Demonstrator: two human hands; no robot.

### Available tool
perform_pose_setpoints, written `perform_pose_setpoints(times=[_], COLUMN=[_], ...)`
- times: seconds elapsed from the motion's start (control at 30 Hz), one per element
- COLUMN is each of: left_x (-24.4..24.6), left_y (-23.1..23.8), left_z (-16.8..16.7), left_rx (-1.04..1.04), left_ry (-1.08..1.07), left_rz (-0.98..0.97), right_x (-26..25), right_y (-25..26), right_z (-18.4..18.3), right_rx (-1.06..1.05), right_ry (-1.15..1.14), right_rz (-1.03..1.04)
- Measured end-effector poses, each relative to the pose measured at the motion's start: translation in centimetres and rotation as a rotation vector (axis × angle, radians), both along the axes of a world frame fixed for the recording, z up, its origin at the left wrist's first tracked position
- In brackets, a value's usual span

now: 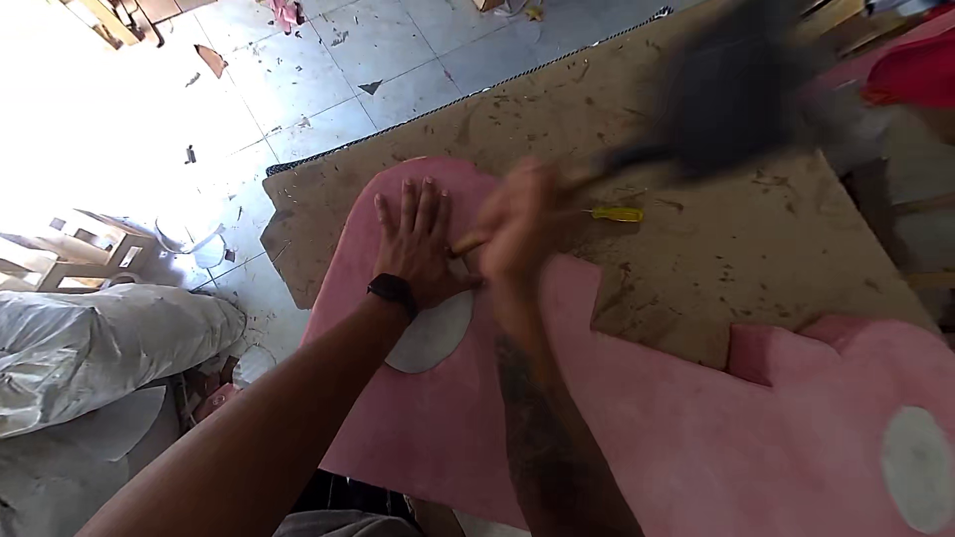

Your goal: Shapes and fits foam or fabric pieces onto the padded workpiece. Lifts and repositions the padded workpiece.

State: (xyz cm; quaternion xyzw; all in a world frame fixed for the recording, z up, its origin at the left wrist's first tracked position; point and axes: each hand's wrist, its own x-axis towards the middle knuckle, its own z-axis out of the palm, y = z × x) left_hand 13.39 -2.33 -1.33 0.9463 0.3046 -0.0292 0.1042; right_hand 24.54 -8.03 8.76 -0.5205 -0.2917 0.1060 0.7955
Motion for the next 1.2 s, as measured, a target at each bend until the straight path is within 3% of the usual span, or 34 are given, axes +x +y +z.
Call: perform_pose_setpoints(times=[0.07, 0.17, 0.2, 0.3, 0.33, 0.47, 0.57, 0.7, 0.77, 0.9, 1.0, 1.2], left_x=[-0.4, 0.2, 0.2, 0.1, 0.0, 0.4, 0.0, 0.3, -0.1, -0.2, 0.1, 3.0], left_y=[0.2, -0.1, 0.3, 0.0, 0.3, 0.5, 0.4, 0.2, 0.3, 0.7, 1.7, 4.1], left_z=[-0.1, -0.1, -0.1, 0.0, -0.1, 0.0, -0.1, -0.2, -0.2, 0.5, 1.5, 0.2], left_rx=[-0.005, -0.016, -0.004, -0.015, -0.015, -0.008, -0.010, 0.017, 0.039, 0.044, 0.016, 0.096], left_ry=[0.001, -0.034, -0.023, -0.016, -0.016, -0.030, -0.008, -0.022, -0.035, -0.017, 0.004, 0.010], left_rz=[0.003, 0.006, 0.013, 0.008, 0.010, 0.000, 0.003, 0.002, -0.008, -0.066, -0.223, -0.362], right_x=[-0.5, 1.5, 1.5, 0.2, 0.4, 3.2, 3.4, 1.2, -2.1, -10.9, -16.3, -21.5], right_y=[0.6, 0.0, 0.3, -0.2, 0.0, -1.1, -4.9, -14.6, -21.1, -33.9, -40.1, -40.5], right_z=[-0.7, 4.2, 4.3, -0.9, -0.9, 6.6, 9.3, 5.6, 2.3, -0.9, -2.3, -4.9], right_rx=[-0.011, 0.065, 0.070, -0.094, -0.088, 0.064, -0.149, -0.845, -1.007, -0.920, -0.741, -0.617], right_ry=[0.036, -0.036, -0.056, -0.026, -0.010, -0.083, -0.096, -0.070, 0.053, 0.441, 0.667, 0.858], right_rz=[0.048, 0.103, 0.096, 0.036, 0.048, 0.053, 0.062, -0.093, -0.154, -0.414, -0.592, -0.951])
